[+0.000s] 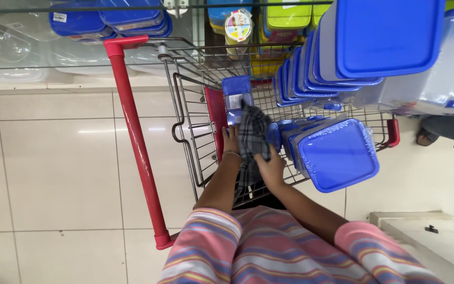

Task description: Wipe down plastic storage containers in a retail store and arrange them on the shelf.

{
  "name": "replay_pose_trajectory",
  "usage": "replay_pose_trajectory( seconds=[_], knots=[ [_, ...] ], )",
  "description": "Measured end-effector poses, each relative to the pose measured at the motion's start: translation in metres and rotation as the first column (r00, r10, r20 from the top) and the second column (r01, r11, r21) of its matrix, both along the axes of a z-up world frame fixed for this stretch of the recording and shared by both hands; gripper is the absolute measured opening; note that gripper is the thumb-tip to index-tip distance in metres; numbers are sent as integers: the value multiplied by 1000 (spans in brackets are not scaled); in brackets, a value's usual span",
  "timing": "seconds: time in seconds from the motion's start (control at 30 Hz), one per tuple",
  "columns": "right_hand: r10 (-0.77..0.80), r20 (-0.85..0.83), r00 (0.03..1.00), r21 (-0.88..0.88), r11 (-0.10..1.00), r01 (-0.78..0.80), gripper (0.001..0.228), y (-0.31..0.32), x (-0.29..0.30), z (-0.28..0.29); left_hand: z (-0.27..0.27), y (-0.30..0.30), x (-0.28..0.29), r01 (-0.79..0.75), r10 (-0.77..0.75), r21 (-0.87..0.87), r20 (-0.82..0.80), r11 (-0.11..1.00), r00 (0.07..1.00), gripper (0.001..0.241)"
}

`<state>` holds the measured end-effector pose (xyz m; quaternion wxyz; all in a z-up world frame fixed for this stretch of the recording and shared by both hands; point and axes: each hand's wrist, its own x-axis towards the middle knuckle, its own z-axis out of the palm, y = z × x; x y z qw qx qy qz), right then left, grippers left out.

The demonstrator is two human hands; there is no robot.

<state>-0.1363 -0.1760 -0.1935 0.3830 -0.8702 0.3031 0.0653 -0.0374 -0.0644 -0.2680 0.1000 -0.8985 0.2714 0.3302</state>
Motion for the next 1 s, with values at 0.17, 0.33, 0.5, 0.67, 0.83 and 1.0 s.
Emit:
replay_pose_trajectory(
  seconds=[0.17, 0.33, 0.5, 0.67, 0.83, 1.0],
  knots=[
    [-132, 83, 988, 485, 871, 76, 40, 2, -20, 30, -36, -5, -12, -274, 277, -161, -6, 948, 961, 100],
    [41, 341, 939, 356, 919, -169, 22, 9, -15, 80, 41, 9, 3, -649, 590, -427, -279, 630, 757, 89],
    [-160, 485, 860, 705, 653, -276, 45, 7, 8, 149, 86, 36, 13, -922, 312, -284, -929, -262, 197, 65],
    [-376, 359, 854, 871, 464, -163, 63, -7, 16, 202, 114, 70, -18, -823, -182, 86, -983, -561, 21, 59],
    [147, 642, 753, 265, 878, -398, 49, -10, 16, 217, 179, 67, -31, -671, -490, 286, -861, -684, 133, 57],
    [580, 696, 423, -348, 788, -507, 41, 13, 20, 246, 99, 59, -40, -688, -559, 292, -805, -665, 199, 49]
  ],
)
